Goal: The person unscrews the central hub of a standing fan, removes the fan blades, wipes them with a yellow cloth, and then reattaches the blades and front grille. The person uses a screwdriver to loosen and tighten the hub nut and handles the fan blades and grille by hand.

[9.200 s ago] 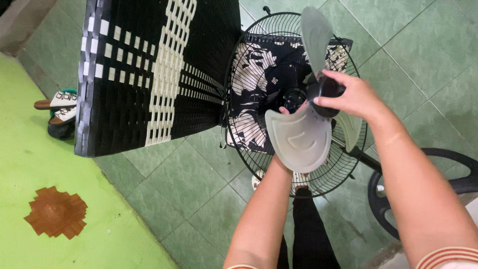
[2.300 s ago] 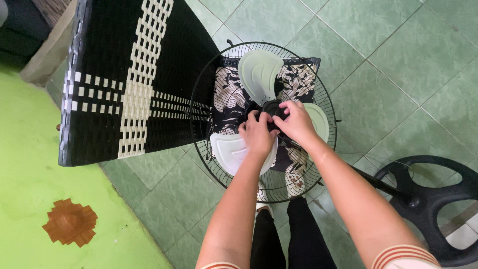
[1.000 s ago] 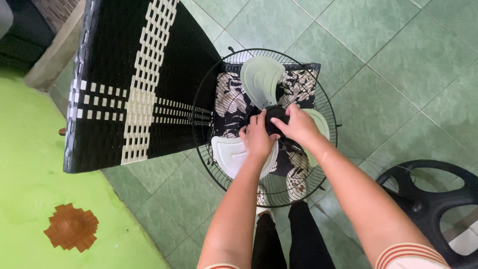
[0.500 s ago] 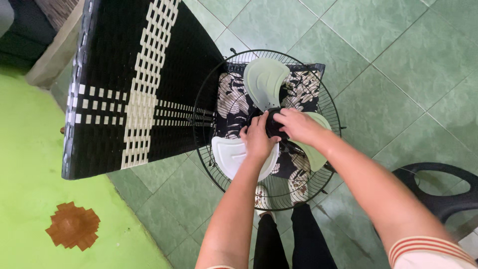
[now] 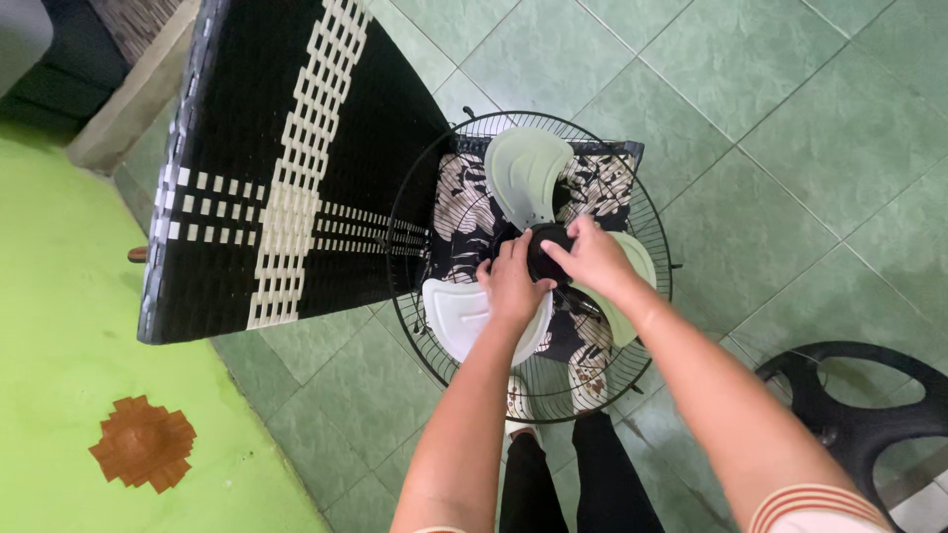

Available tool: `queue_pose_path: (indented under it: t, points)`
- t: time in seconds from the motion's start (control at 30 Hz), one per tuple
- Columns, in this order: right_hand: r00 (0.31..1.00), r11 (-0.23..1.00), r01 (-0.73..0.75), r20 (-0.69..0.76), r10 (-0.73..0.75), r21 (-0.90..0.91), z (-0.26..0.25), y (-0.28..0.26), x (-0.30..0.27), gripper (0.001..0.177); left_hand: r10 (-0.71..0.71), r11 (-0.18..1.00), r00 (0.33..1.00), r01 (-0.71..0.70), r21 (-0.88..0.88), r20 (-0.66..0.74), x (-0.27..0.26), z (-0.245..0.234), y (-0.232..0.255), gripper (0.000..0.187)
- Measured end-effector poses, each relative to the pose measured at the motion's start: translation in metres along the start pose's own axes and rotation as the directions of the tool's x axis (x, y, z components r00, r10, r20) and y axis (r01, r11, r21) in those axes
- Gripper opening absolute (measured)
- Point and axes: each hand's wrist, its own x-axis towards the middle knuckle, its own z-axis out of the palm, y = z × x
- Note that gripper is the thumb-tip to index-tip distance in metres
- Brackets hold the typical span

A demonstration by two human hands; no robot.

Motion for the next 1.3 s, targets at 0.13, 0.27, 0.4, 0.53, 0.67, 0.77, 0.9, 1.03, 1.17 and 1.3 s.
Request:
queue_pose_path:
  t: [0.13,0.27,0.4,0.53,0.67,0.77,0.9,1.03,1.17,1.3]
  points:
    - [0.984,0.985,0.170,-0.053,-0.171,-0.030,0.019,0.012,0.009,0.048,-0.028,1.000,0.999,0.027,0.015,0.023,0.000,0.004,-0.002,0.104]
    - [0.967,0.965,0.255,0.000,-0.256,-0.067,0.027,0.020,0.012,0.039,0.028,0.999,0.997,-0.030,-0.029,-0.066,-0.003,0.009,-0.006,0.103]
    - [0.859,0.846,0.512,0.073,-0.507,-0.150,0.015,0.015,0.017,0.036,-0.007,0.999,0.999,0.005,-0.050,-0.042,0.000,0.006,-0.006,0.103]
    - [0.681,0.652,0.729,0.316,-0.661,-0.208,-0.007,0.010,0.027,0.035,-0.006,0.999,1.000,0.005,-0.048,-0.030,0.001,0.006,-0.009,0.102]
    - [0.514,0.461,0.855,0.502,-0.696,-0.237,-0.027,0.005,0.037,0.029,0.015,0.999,0.997,-0.019,-0.049,-0.082,-0.002,0.014,-0.007,0.103]
    - [0.467,0.376,0.884,0.545,-0.697,-0.276,-0.026,-0.002,0.032,0.026,-0.020,0.999,0.998,0.017,-0.044,-0.068,-0.002,0.013,-0.008,0.103]
    - [0.634,0.579,0.771,0.414,-0.653,-0.265,-0.028,-0.002,0.023,0.038,-0.031,0.999,0.999,0.029,-0.033,-0.043,-0.002,0.011,-0.004,0.103]
    - [0.890,0.883,0.454,0.118,-0.441,-0.120,-0.019,-0.001,0.009,0.039,-0.025,1.000,0.999,0.024,-0.016,-0.039,-0.003,0.003,0.001,0.103]
    - [0.988,0.985,0.145,0.070,-0.138,-0.097,0.004,0.004,0.007,0.047,-0.032,0.999,0.999,0.032,-0.024,-0.025,0.001,0.004,0.001,0.101]
    - [0.947,0.945,0.321,0.008,-0.321,-0.066,0.018,0.010,0.016,0.040,-0.038,0.999,0.999,0.037,-0.033,-0.032,0.000,0.009,-0.005,0.102]
